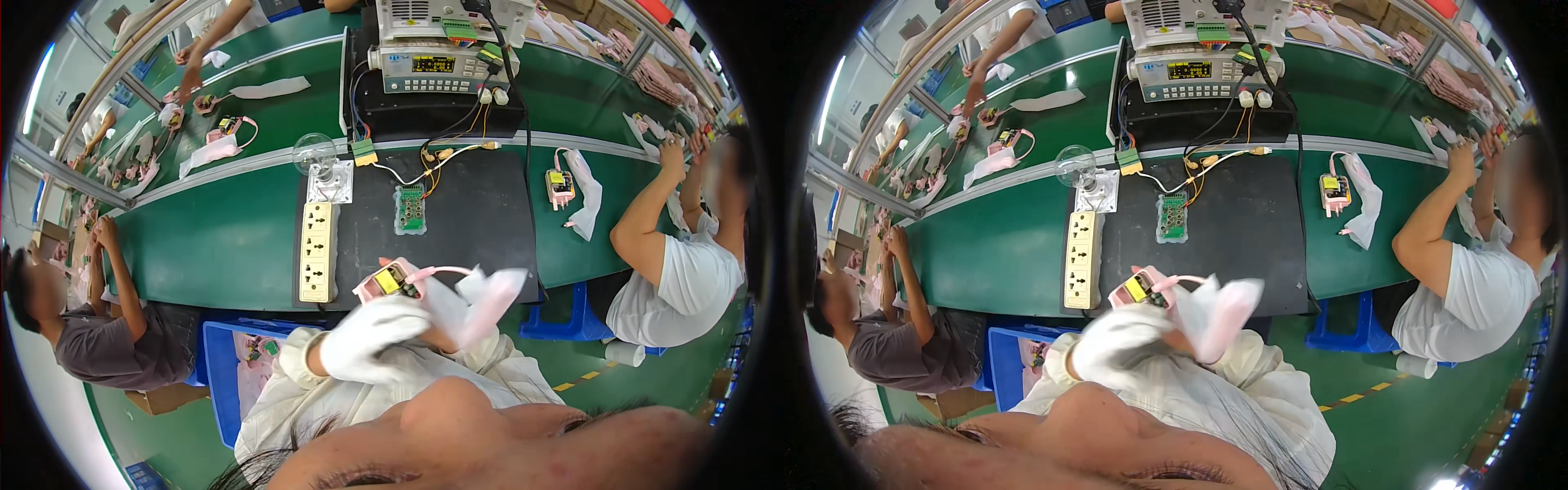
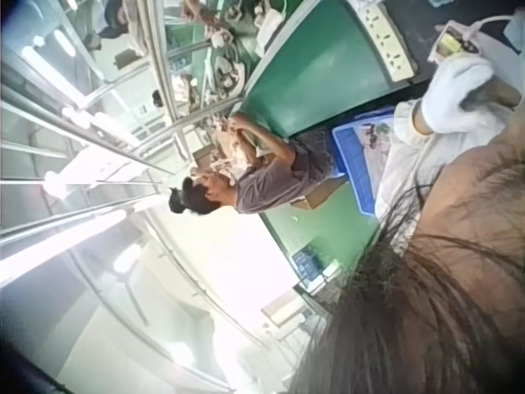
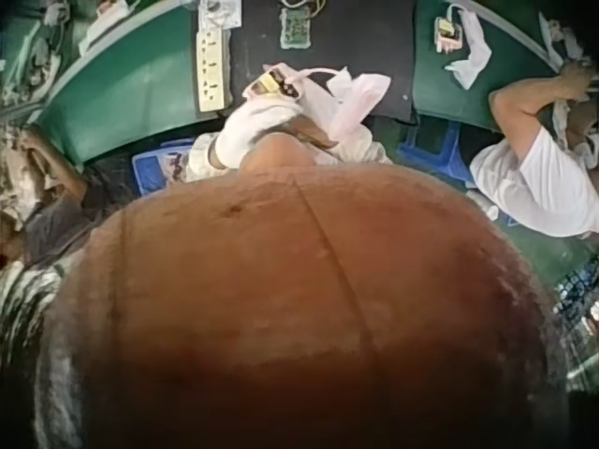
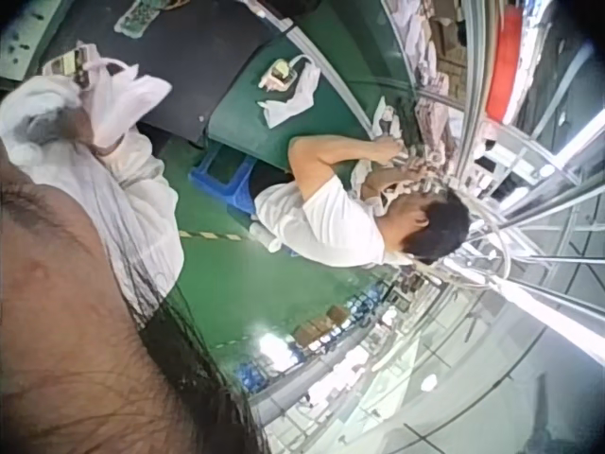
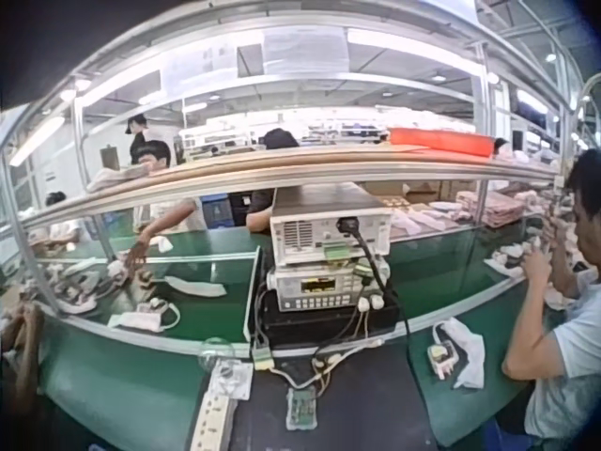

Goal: Assembling and testing electronic components on a circuit board at a production line.

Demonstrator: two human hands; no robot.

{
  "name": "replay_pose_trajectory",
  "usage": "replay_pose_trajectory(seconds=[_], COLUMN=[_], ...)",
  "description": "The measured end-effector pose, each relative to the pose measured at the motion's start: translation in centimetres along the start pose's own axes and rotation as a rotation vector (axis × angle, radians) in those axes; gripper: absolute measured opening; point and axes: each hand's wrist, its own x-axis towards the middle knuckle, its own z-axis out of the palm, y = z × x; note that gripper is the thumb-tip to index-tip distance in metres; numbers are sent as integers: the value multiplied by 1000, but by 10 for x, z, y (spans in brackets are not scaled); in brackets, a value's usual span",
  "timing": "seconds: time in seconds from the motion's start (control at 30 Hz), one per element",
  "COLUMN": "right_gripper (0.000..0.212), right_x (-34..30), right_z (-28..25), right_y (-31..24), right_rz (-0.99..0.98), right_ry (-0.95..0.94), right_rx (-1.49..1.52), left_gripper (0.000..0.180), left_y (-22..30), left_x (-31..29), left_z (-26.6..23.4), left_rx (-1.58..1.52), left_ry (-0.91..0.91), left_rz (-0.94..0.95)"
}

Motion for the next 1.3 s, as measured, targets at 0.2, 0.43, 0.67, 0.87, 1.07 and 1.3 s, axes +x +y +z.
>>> replay_pose_trajectory(seconds=[0.2,0.43,0.67,0.87,1.07,1.3], right_gripper=[45,52,46,35,31,29], right_x=[2,4,11,-1,15,46], right_z=[-5,-17,-14,-35,-43,-33], right_y=[31,31,-12,-3,-16,-50], right_rz=[-324,-325,-252,-100,118,164], right_ry=[-50,-141,-310,34,185,-233], right_rx=[49,-379,-569,-337,55,406], left_gripper=[44,38,33,32,33,34], left_y=[-26,-26,-46,-46,-76,-124], left_x=[-26,-35,-54,-63,-69,-68], left_z=[-31,-38,-60,-87,-130,-154], left_rx=[527,-635,-972,-782,-865,-651], left_ry=[164,141,-131,236,618,611], left_rz=[-421,-1075,-1095,-1057,-825,-828])
